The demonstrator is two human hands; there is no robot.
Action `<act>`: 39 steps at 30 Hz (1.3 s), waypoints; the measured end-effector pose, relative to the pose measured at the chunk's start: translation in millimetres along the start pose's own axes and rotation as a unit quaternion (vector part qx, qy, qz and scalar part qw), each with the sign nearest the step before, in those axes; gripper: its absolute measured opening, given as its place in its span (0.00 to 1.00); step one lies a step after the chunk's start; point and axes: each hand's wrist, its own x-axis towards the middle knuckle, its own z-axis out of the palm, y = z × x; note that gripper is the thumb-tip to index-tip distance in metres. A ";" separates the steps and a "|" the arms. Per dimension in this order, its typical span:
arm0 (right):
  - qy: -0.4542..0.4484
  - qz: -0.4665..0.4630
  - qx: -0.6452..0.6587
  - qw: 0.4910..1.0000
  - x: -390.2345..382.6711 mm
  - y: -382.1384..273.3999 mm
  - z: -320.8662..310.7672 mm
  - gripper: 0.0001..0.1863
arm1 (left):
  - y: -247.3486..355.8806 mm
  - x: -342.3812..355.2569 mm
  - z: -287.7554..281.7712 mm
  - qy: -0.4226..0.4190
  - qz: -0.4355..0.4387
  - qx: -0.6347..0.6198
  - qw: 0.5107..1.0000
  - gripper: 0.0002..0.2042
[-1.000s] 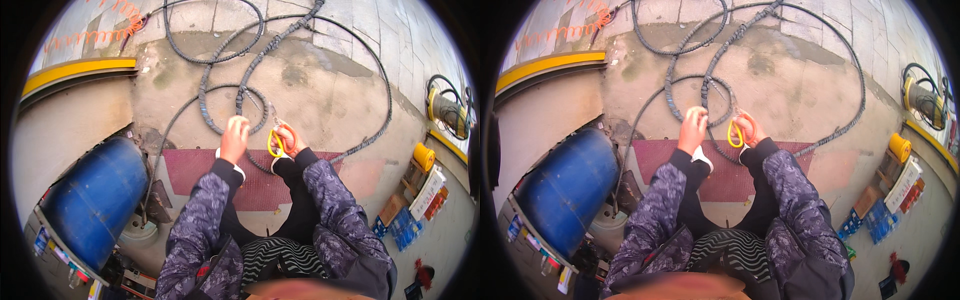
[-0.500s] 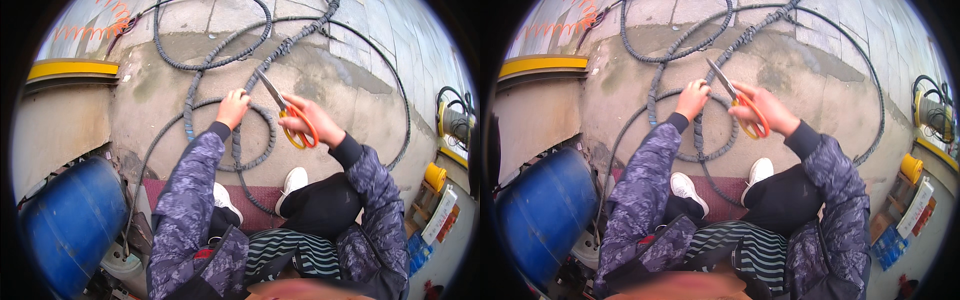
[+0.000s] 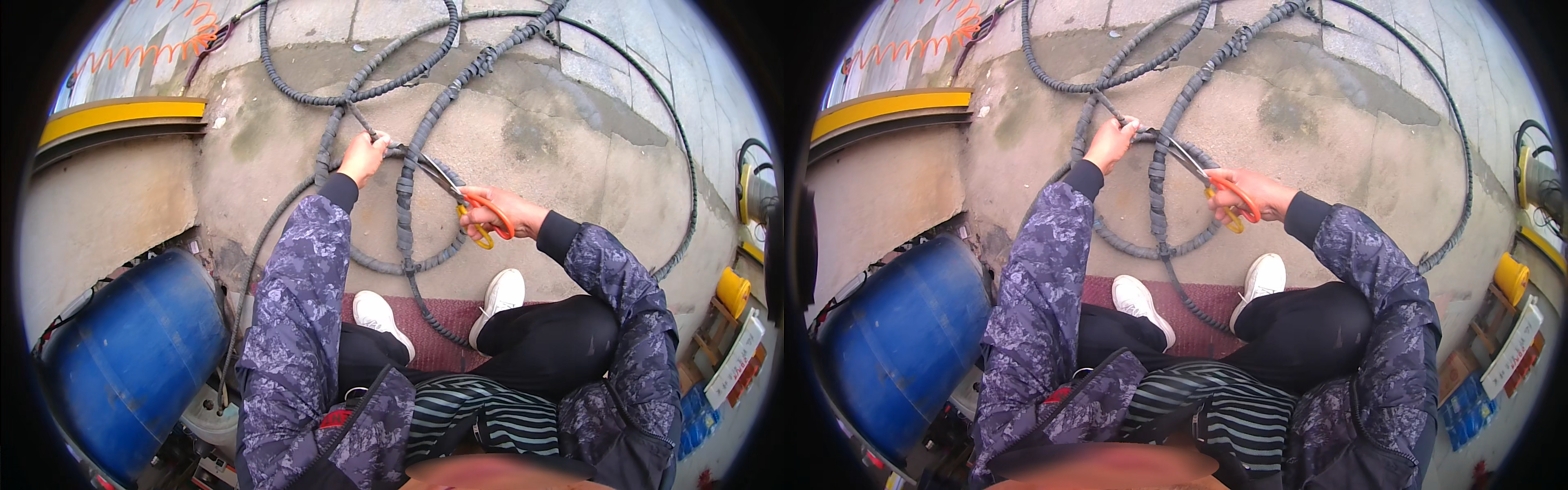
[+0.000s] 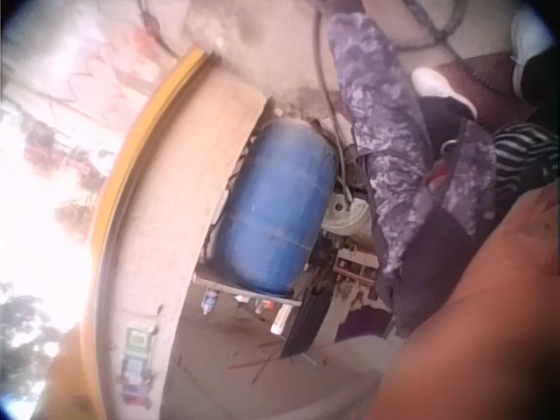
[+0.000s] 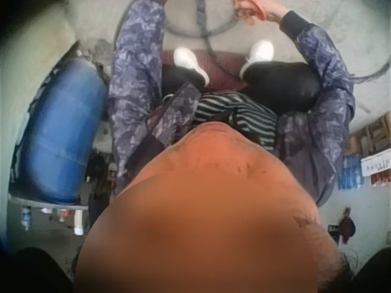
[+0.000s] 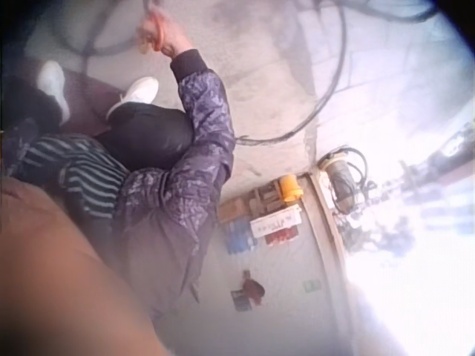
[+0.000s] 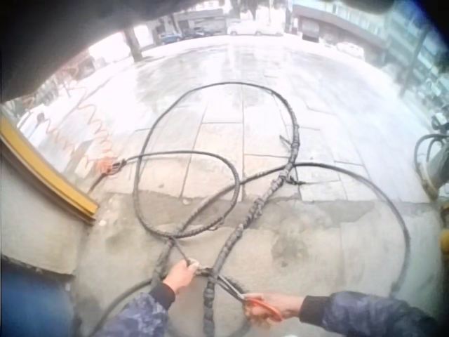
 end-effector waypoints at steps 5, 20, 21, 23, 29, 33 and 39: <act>-0.028 0.023 0.106 0.994 29.1 5.0 26.3 0.35 | 1.7 1.4 -2.8 -0.005 -0.041 -0.025 0.999 0.09; 0.052 -0.085 0.337 0.936 106.4 48.4 105.0 0.22 | 34.5 -16.3 -4.1 -0.012 -0.072 -0.024 0.997 0.07; 0.053 -0.092 0.346 0.932 108.1 50.4 104.4 0.22 | 38.1 -18.3 -4.0 -0.020 -0.069 -0.013 0.997 0.08; 0.048 -0.100 0.363 0.925 112.6 48.9 101.6 0.21 | 45.6 -24.4 -3.5 -0.030 -0.062 -0.001 0.998 0.08; 0.020 -0.127 0.428 0.894 133.1 30.9 104.1 0.19 | 66.3 -48.4 -0.2 -0.033 -0.036 0.013 0.999 0.10; 0.027 -0.133 0.428 0.894 139.8 27.5 114.4 0.16 | 72.1 -61.7 -4.0 -0.013 -0.049 -0.004 0.999 0.11; 0.095 -0.167 0.376 0.906 140.6 24.3 136.9 0.12 | 68.3 -66.8 -15.1 -0.001 -0.085 -0.015 0.996 0.10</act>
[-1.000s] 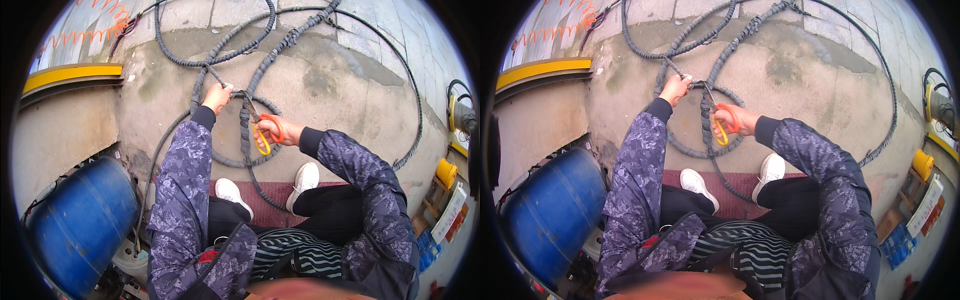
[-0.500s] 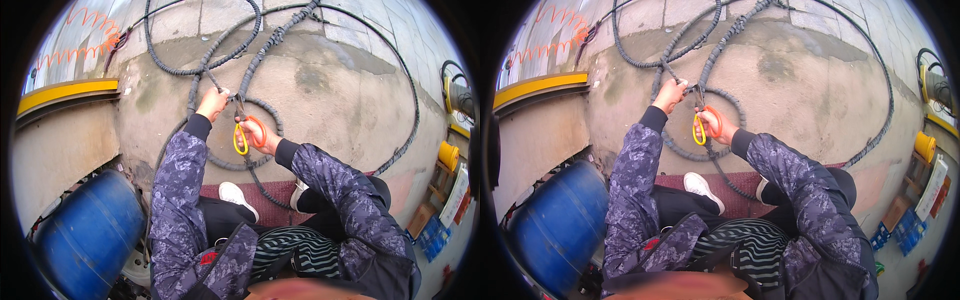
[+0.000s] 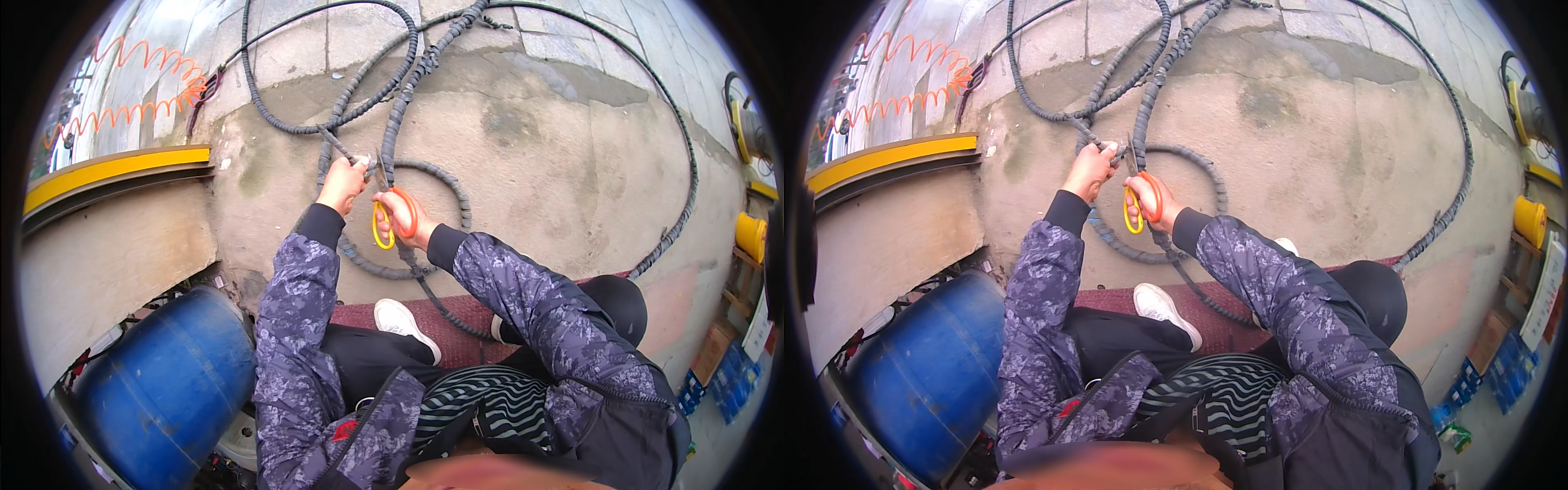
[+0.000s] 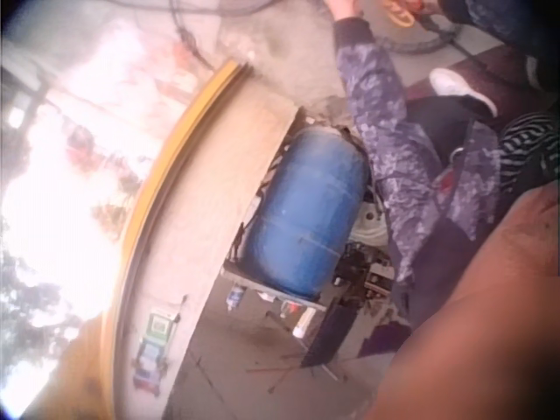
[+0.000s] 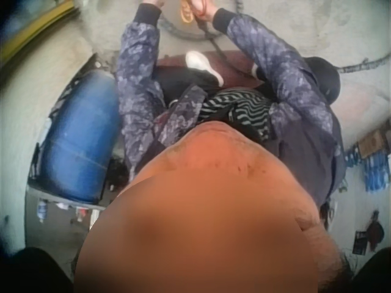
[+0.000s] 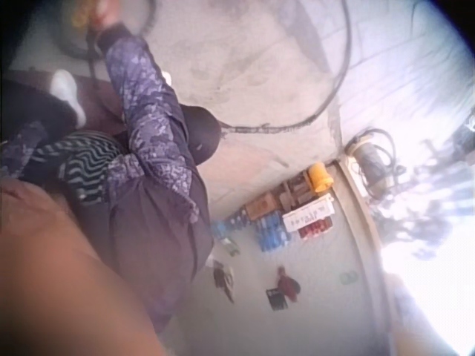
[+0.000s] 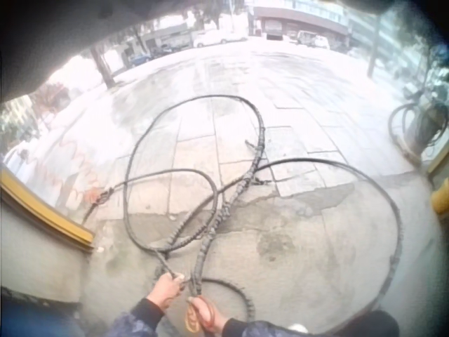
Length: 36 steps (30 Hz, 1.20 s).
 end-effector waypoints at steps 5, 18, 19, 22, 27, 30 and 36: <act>0.027 -0.011 -0.104 0.994 -11.8 -7.3 6.4 0.10 | -1.1 3.9 -15.4 0.012 -0.036 -0.032 0.999 0.09; 0.187 -0.240 -0.333 0.893 31.5 -136.7 -49.5 0.11 | -18.3 -13.1 -55.0 -0.185 -0.010 -0.432 0.883 0.06; 0.182 -0.221 -0.381 0.879 31.6 -156.6 -64.5 0.12 | -20.5 -14.4 -52.3 -0.197 -0.013 -0.440 0.876 0.07; 0.228 -0.178 -0.588 0.755 28.4 -208.0 -95.9 0.12 | -20.4 -16.4 -47.7 -0.232 -0.062 -0.486 0.840 0.08; 0.260 -0.165 -0.686 0.659 26.9 -242.8 -122.7 0.20 | -9.2 -24.0 -36.0 -0.145 -0.073 -0.410 0.898 0.15; 0.234 -0.185 -0.698 0.651 45.6 -243.5 -125.7 0.21 | -1.8 -35.3 -28.8 -0.110 -0.030 -0.309 0.944 0.15; 0.249 -0.154 -0.733 0.614 86.7 -244.1 -111.1 0.21 | 15.3 -65.2 -26.9 -0.103 -0.023 -0.282 0.954 0.10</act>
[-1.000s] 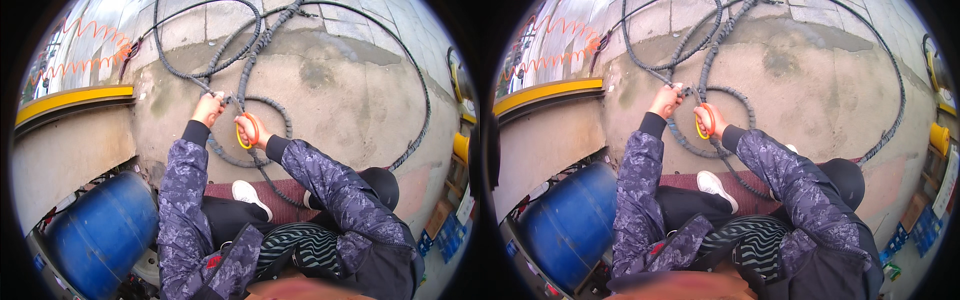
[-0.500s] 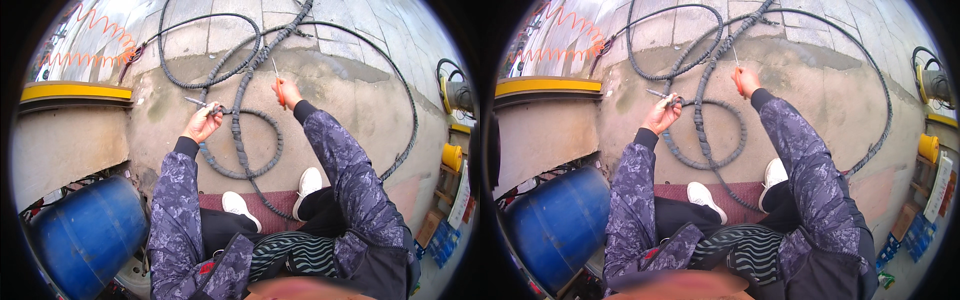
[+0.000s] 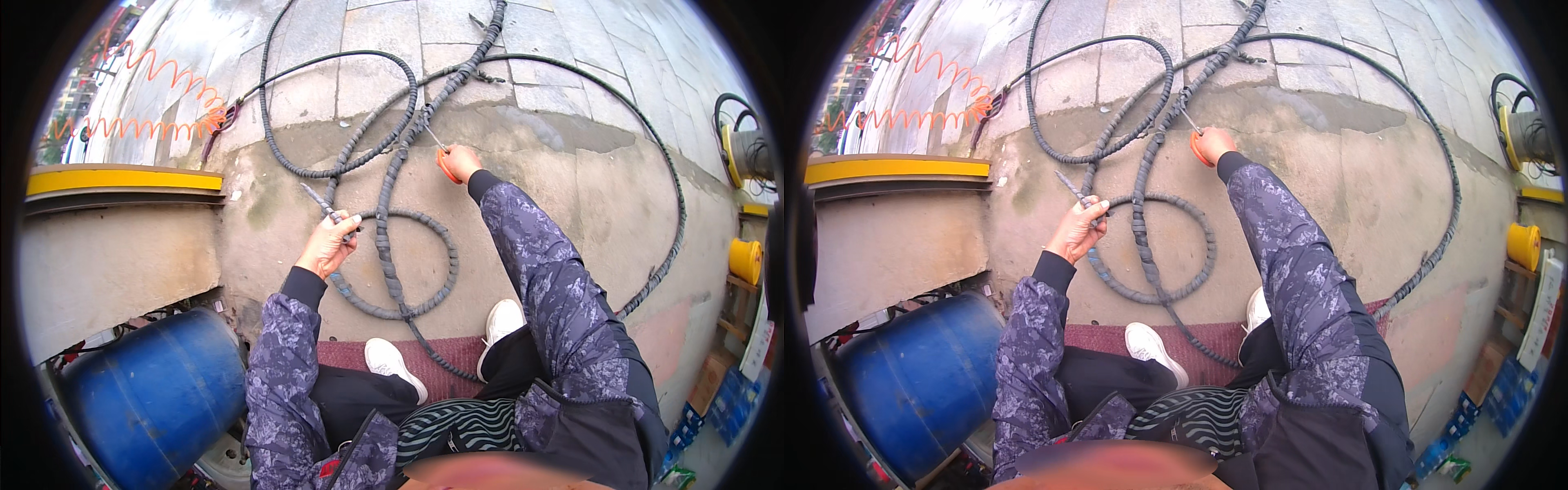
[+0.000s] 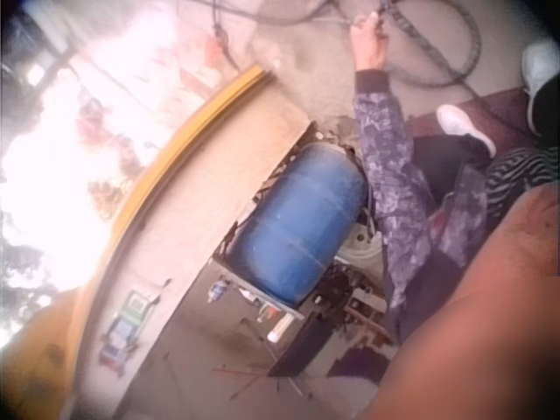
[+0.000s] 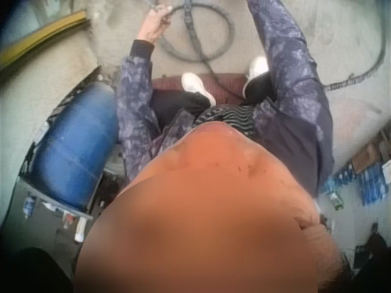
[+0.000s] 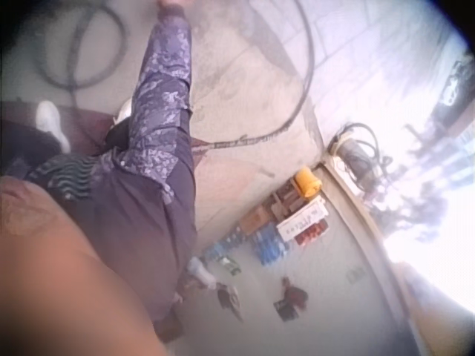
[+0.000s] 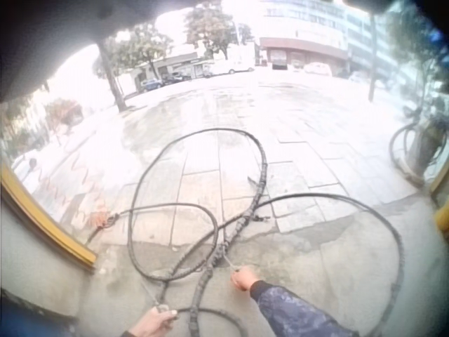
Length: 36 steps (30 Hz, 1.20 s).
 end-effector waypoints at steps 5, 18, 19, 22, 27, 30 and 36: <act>0.029 0.000 0.047 0.998 6.4 -6.5 -0.6 0.19 | 3.2 -4.9 14.4 -0.003 -0.008 -0.057 0.998 0.10; -0.172 -0.213 0.048 0.961 -81.8 19.8 -79.0 0.14 | -2.9 60.8 36.0 -0.024 -0.046 -0.078 0.996 0.07; -0.159 -0.228 0.007 0.961 -94.9 19.6 -78.5 0.14 | -5.8 68.0 36.2 -0.018 -0.042 -0.052 0.998 0.04; -0.134 -0.170 0.044 0.975 -116.3 22.8 -76.2 0.16 | -22.0 91.9 26.6 0.054 -0.010 0.098 0.994 0.04; -0.124 -0.127 0.044 0.983 -107.6 26.5 -69.1 0.16 | -56.7 144.5 -3.7 0.260 0.192 0.513 0.795 0.22; -0.100 -0.140 0.036 0.985 -105.3 27.0 -64.1 0.16 | -77.3 154.4 -8.5 0.246 0.175 0.596 0.744 0.28; -0.093 -0.159 0.022 0.983 -108.2 31.9 -60.9 0.18 | -64.4 153.4 8.5 0.177 0.130 0.714 0.665 0.27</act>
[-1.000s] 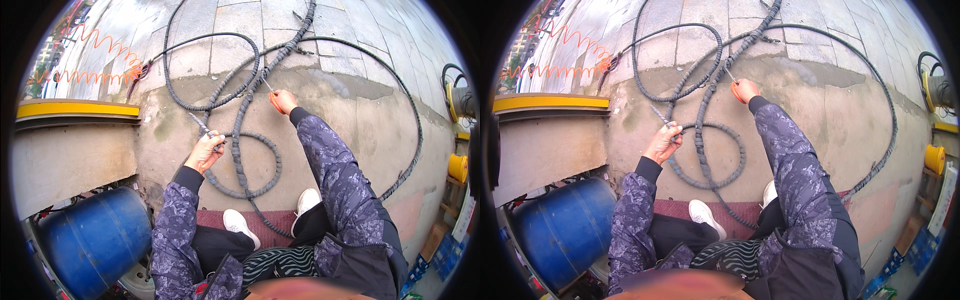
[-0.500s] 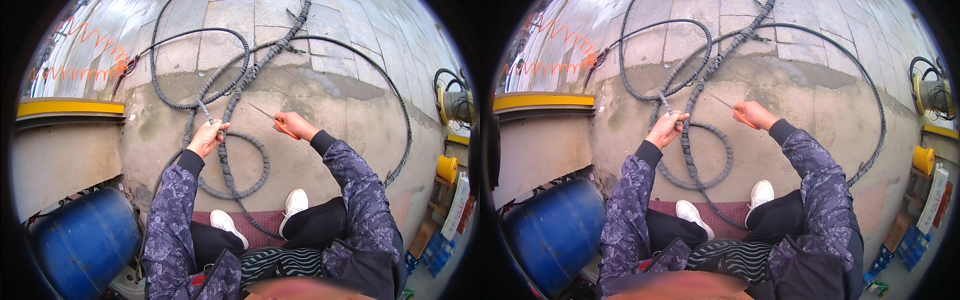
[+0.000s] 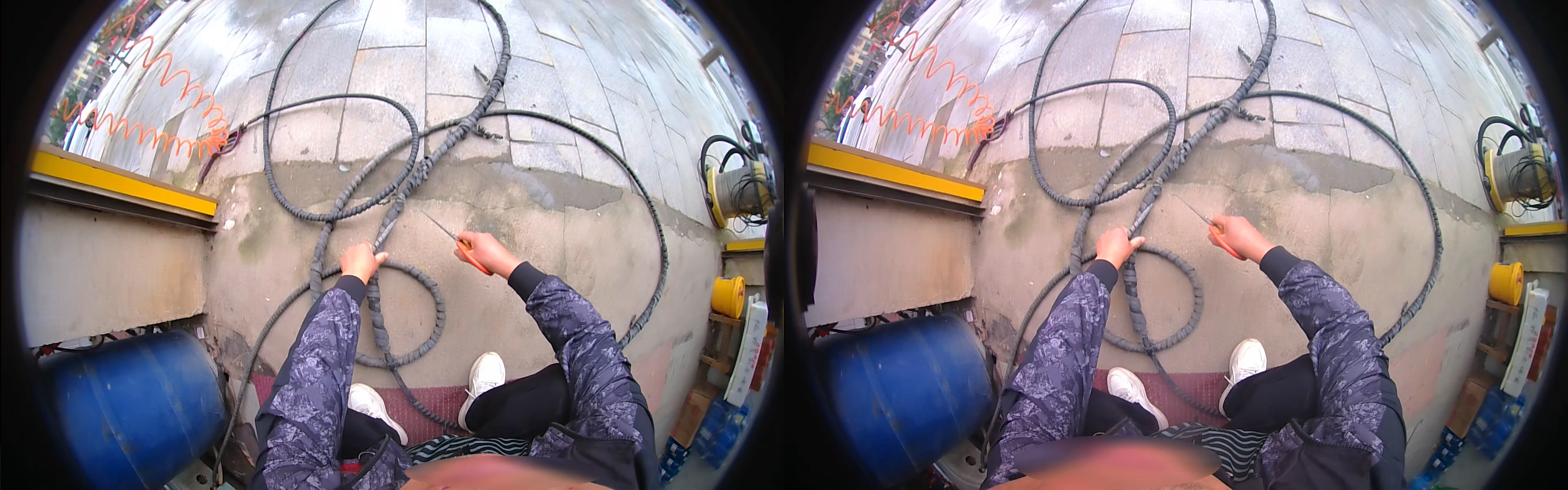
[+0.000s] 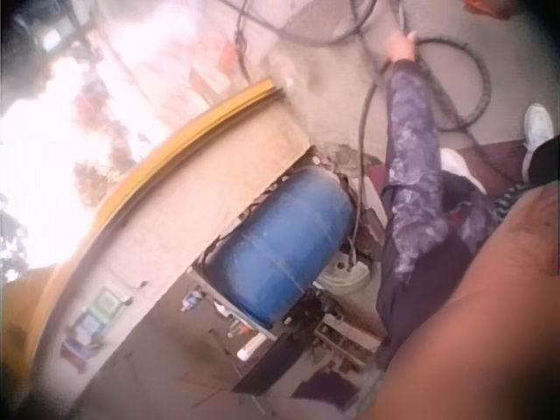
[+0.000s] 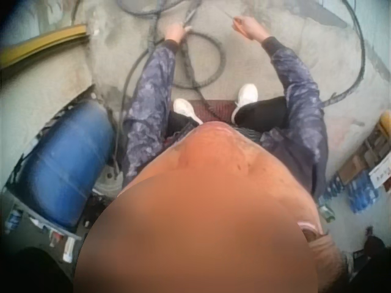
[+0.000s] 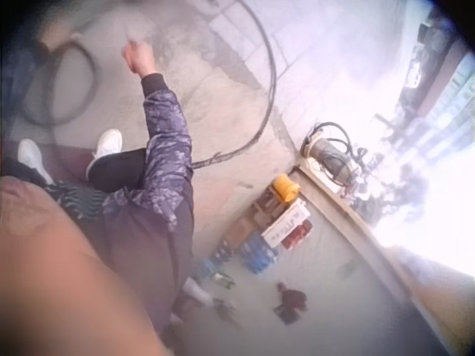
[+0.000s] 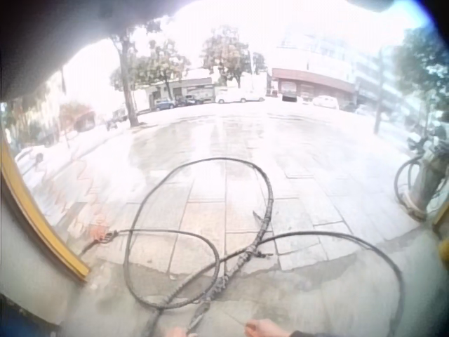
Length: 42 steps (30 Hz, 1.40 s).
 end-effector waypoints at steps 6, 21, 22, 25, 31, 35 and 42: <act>0.014 0.032 0.017 0.999 12.7 12.0 -8.5 0.19 | 24.0 -29.4 4.3 0.008 0.069 0.073 0.995 0.21; 0.030 0.039 -0.024 0.998 43.4 76.2 -13.6 0.24 | 57.2 -157.7 44.1 -0.312 0.040 0.116 0.942 0.26; 0.038 0.032 -0.001 0.999 40.3 74.4 -15.5 0.25 | 59.0 -141.7 34.5 -0.278 0.040 0.092 0.955 0.27; 0.023 0.031 0.032 0.999 30.6 67.5 -22.2 0.22 | 76.0 -90.7 2.6 -0.108 0.053 0.018 0.993 0.33; 0.016 0.054 0.062 0.996 11.3 59.0 -24.9 0.21 | 154.1 -16.0 -11.1 -0.040 -0.006 -0.008 0.999 0.41; 0.019 0.053 0.063 0.996 -1.7 61.4 -22.8 0.22 | 166.3 7.9 10.5 -0.004 0.027 0.034 0.999 0.38; -0.045 0.121 0.253 0.959 -17.0 56.6 -18.5 0.22 | 125.8 38.5 -9.5 0.064 0.012 -0.129 0.990 0.24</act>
